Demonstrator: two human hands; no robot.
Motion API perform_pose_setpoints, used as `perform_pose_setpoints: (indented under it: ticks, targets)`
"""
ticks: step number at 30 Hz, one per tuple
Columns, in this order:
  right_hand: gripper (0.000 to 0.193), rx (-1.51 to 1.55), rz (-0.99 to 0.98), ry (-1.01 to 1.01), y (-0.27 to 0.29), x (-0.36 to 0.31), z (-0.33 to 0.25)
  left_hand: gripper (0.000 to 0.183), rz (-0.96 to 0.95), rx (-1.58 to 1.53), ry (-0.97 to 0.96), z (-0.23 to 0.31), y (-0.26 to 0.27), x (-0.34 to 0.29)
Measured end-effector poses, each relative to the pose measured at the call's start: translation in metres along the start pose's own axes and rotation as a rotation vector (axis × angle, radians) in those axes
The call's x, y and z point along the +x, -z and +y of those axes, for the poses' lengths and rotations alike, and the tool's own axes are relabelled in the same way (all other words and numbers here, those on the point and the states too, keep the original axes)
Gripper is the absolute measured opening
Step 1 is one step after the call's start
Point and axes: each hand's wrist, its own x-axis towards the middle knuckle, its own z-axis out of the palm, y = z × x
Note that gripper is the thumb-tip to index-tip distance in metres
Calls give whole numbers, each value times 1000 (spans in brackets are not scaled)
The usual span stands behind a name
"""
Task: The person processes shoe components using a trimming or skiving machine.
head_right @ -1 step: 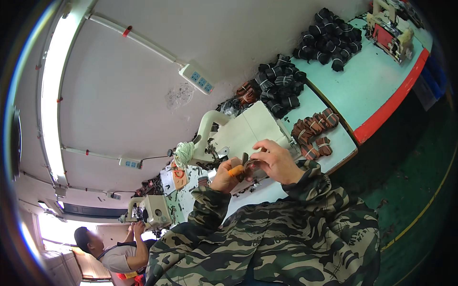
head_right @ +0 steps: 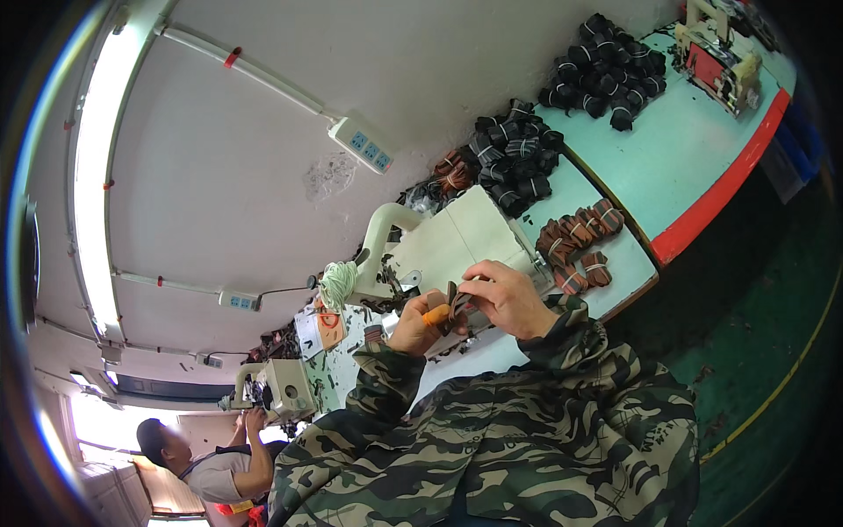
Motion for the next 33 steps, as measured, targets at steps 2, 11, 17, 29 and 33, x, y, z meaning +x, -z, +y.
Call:
perform_pose_setpoints:
  ticks: [2,11,17,29,33]
  targets:
    - [28,-88,-44,54,4,3,-2,13,8,-14,-23,-1,1,0]
    - [22,-86,-94,124,8,12,5,16,81,-158,28,1,13,-6]
    - [22,98,-124,-383,-26,2,9,11,346,225,-144,-9,5,7]
    - [26,169,-436,-378,-52,3,40,17,422,645,-217,-28,50,25]
    - [14,-238,-219,-354,-82,4,60,3,384,809,-367,-55,105,61]
